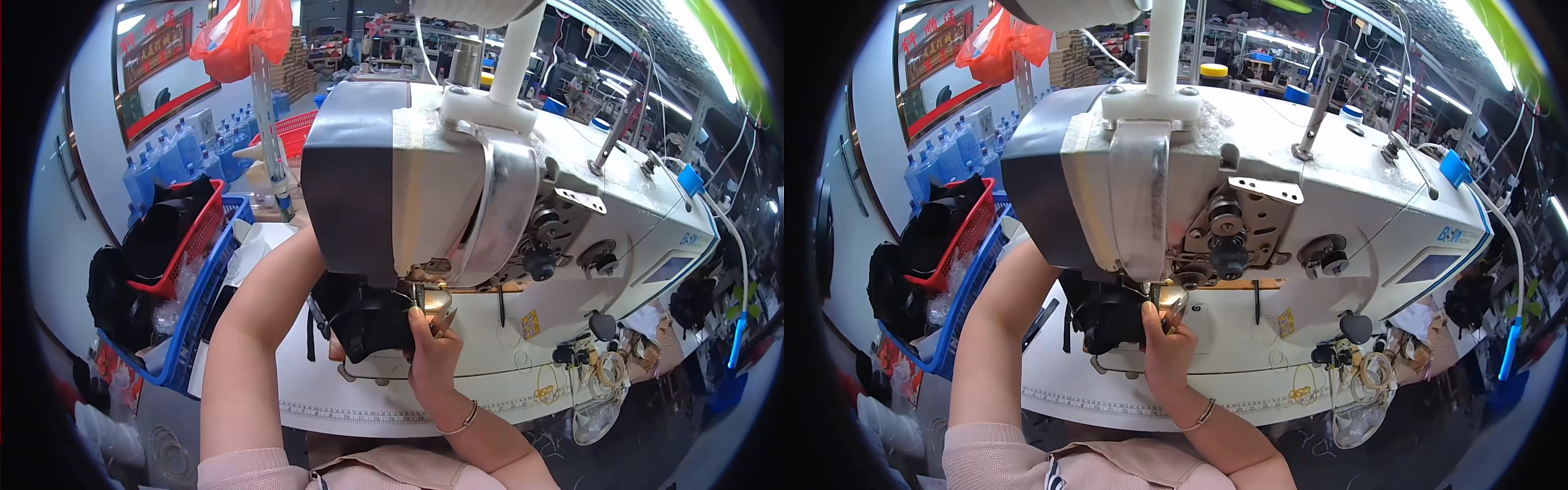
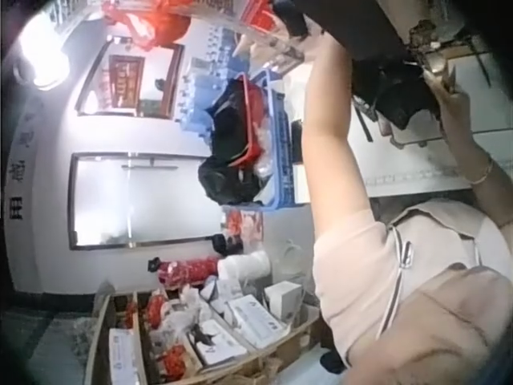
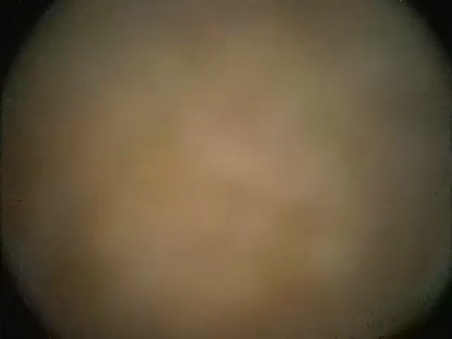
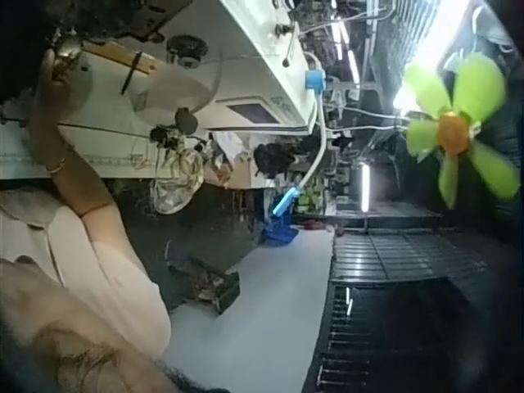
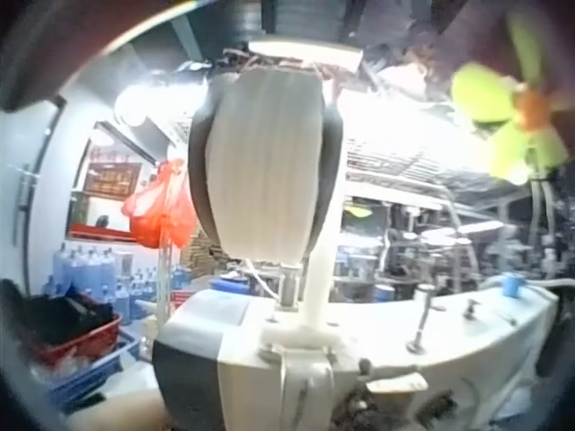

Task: Stitching pieces of a black shoe upper together using an industrial sewing machine.

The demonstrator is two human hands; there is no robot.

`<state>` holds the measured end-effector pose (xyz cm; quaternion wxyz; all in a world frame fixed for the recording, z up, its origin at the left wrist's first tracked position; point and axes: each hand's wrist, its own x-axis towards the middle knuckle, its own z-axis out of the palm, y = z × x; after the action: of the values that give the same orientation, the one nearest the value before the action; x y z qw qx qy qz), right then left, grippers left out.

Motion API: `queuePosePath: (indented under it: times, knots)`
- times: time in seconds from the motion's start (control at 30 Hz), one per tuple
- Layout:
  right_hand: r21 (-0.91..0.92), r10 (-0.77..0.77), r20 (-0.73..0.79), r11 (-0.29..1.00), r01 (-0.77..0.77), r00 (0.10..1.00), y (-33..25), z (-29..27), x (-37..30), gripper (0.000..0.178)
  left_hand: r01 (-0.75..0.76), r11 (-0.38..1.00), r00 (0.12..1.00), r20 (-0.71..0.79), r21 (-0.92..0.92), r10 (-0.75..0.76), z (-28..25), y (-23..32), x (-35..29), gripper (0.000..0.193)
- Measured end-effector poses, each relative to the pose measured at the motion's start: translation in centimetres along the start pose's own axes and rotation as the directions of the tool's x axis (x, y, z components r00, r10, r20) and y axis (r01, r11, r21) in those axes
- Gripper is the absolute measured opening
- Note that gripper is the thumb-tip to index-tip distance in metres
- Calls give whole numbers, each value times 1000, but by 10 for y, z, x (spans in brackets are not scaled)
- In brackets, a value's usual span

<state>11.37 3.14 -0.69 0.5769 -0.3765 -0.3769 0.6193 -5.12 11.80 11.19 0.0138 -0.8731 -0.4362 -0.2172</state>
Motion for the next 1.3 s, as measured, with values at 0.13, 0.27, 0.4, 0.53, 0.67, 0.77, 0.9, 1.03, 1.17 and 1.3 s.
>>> queuePosePath:
  times: [0.13,0.27,0.4,0.53,0.67,0.77,0.9,1.03,1.17,1.3]
  knots:
    - [-5,-26,-5,1000,25,1000,1,0,-1,25,4,1000,998,-68,21,-3,0,-1,7,30]
    - [14,-26,-16,1000,26,1000,0,3,-2,30,14,999,992,-130,44,-8,-1,-4,3,30]
    - [17,-7,-31,1000,8,1000,-8,8,-5,30,34,997,980,-196,64,-21,4,-2,9,29]
    - [-14,-12,-33,1000,12,999,-7,5,-5,29,69,994,964,-262,80,-46,7,-2,3,29]
    - [-10,-13,-32,1000,12,999,-6,5,-5,28,100,989,947,-315,106,-62,9,-2,-4,29]
    - [13,-10,-48,1000,11,999,-7,5,-4,26,104,988,937,-344,118,-58,22,5,-10,29]
    - [0,-23,-26,1000,23,999,-7,3,-4,24,39,999,901,-431,-31,-49,42,18,-74,27]
    - [-59,-24,-2,998,24,1000,-4,-4,-4,23,-43,972,912,-407,-230,-56,52,57,-93,22]
    - [-112,91,182,991,-71,979,-8,-22,-5,16,-83,996,941,-330,-22,71,55,53,-92,27]
    - [-4,123,292,992,-127,948,0,-34,-6,16,-73,997,940,-334,11,72,58,53,-95,29]
